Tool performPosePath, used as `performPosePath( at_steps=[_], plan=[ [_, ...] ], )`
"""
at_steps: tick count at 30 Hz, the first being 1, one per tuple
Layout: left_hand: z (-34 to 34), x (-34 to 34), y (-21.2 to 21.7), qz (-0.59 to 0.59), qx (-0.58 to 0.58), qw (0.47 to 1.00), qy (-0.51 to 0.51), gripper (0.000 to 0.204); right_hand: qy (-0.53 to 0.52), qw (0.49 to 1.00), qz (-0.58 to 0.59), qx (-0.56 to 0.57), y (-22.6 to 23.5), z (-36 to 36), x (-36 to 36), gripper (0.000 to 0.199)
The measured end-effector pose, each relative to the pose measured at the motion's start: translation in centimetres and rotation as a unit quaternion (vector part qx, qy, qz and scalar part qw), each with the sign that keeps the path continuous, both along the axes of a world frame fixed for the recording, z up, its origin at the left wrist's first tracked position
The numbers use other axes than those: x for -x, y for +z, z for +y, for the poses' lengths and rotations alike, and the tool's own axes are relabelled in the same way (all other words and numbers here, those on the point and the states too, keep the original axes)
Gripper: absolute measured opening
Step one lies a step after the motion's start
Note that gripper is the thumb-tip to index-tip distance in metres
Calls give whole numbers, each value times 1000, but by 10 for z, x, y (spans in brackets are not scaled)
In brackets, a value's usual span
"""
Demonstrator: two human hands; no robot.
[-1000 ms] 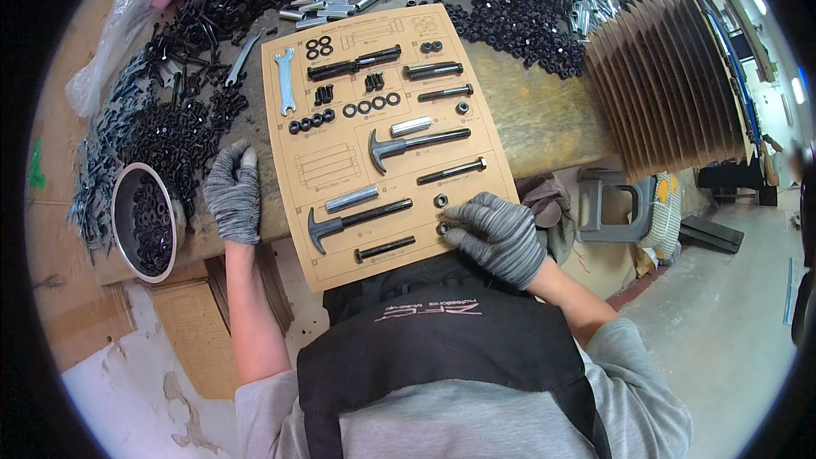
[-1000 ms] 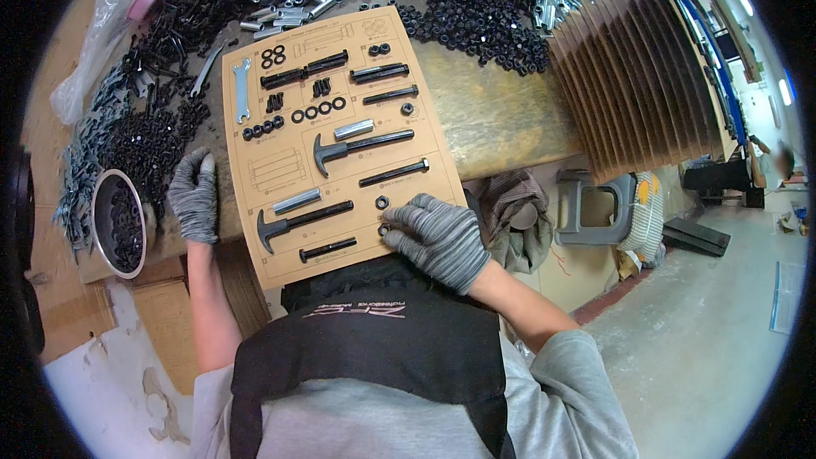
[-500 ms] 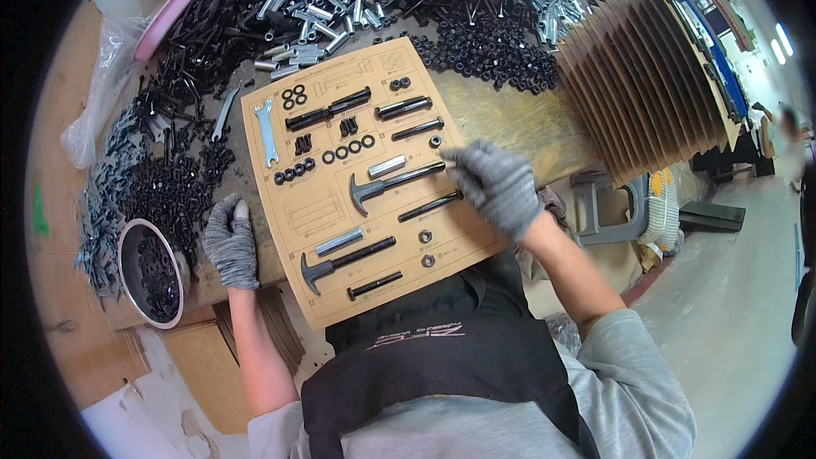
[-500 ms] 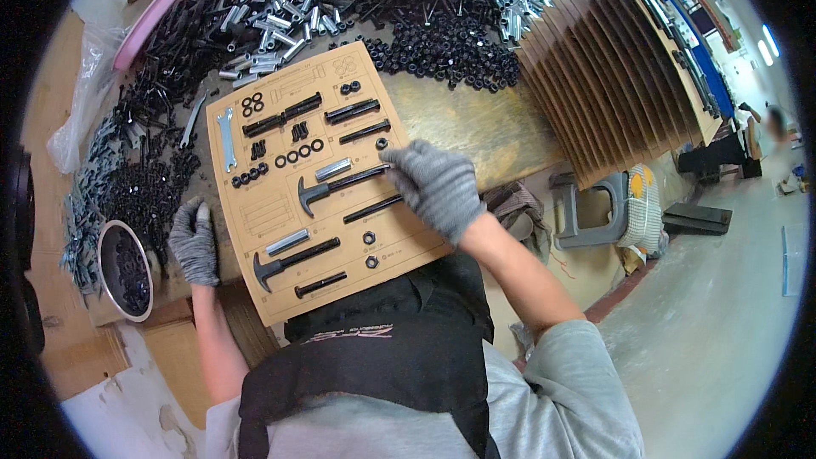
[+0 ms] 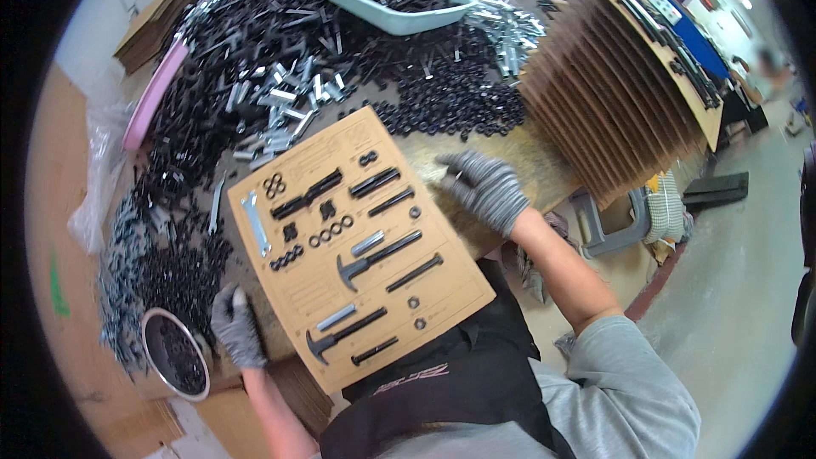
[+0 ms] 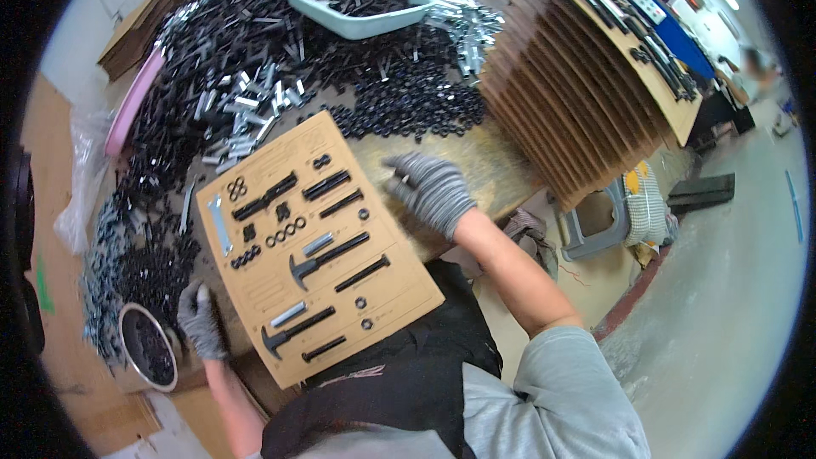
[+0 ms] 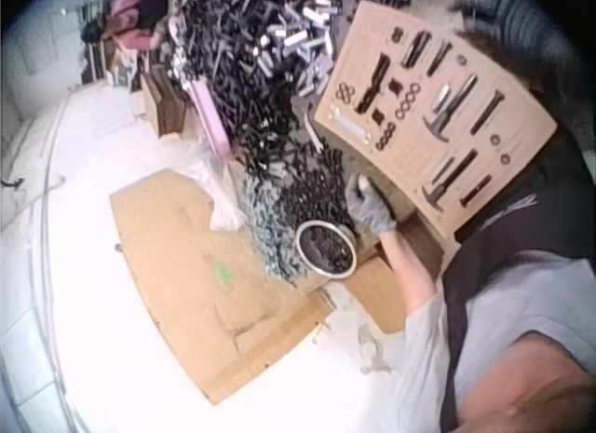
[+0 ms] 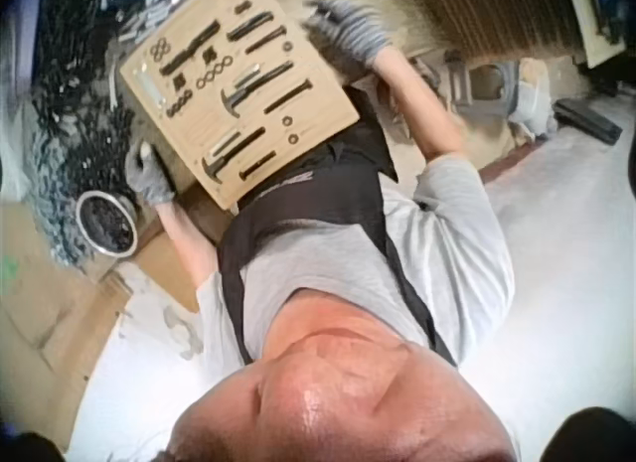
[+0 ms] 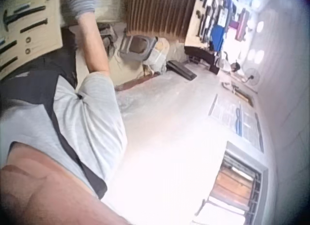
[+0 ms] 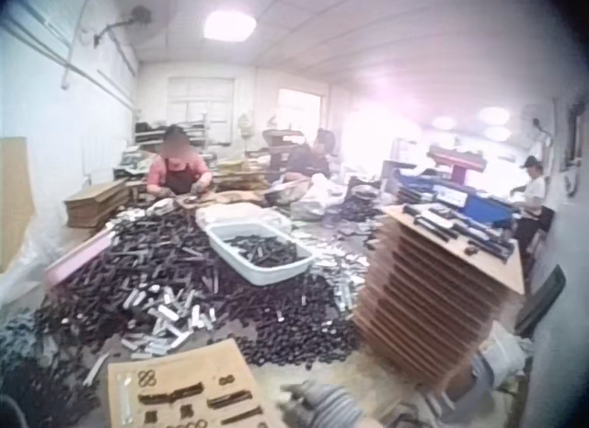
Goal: The person assembles a tool kit by picking various tools and fasteners from piles on the table and placing them into designated slots on a cardboard template. They handle hammers, wrenches, bolts, and washers, arranging them according to the layout on the template.
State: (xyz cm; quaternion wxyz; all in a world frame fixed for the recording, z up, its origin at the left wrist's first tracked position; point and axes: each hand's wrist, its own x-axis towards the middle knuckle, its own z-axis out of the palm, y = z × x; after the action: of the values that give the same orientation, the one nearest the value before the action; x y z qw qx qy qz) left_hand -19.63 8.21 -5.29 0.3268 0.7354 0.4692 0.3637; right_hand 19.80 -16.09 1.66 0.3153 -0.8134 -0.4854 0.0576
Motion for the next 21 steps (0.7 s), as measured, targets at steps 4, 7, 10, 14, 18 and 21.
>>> performPosePath(
  at_steps=[4, 7, 10, 14, 18, 21],
  plan=[
    [-3, -49, 56, -12, 28, 997, -72, 23, -126, 990, -60, 27, -18, -24, -86, 29],
    [-38, -138, 109, -19, 121, 979, -165, 28, -66, 995, -76, 25, -13, -14, -97, 33],
    [-62, -231, 110, 10, 53, 932, -358, 31, -68, 987, -124, 73, -25, 6, -92, 32],
    [-74, -327, 84, 181, -105, 887, -412, 34, -113, 987, -112, 35, -38, 15, -88, 21],
    [-87, -376, 68, 368, -150, 845, -358, 36, -112, 988, 100, 27, -26, -23, -91, 18],
    [-91, -388, 54, 410, -180, 831, -329, 34, -147, 985, 88, 30, -22, -43, -95, 19]
  ],
)
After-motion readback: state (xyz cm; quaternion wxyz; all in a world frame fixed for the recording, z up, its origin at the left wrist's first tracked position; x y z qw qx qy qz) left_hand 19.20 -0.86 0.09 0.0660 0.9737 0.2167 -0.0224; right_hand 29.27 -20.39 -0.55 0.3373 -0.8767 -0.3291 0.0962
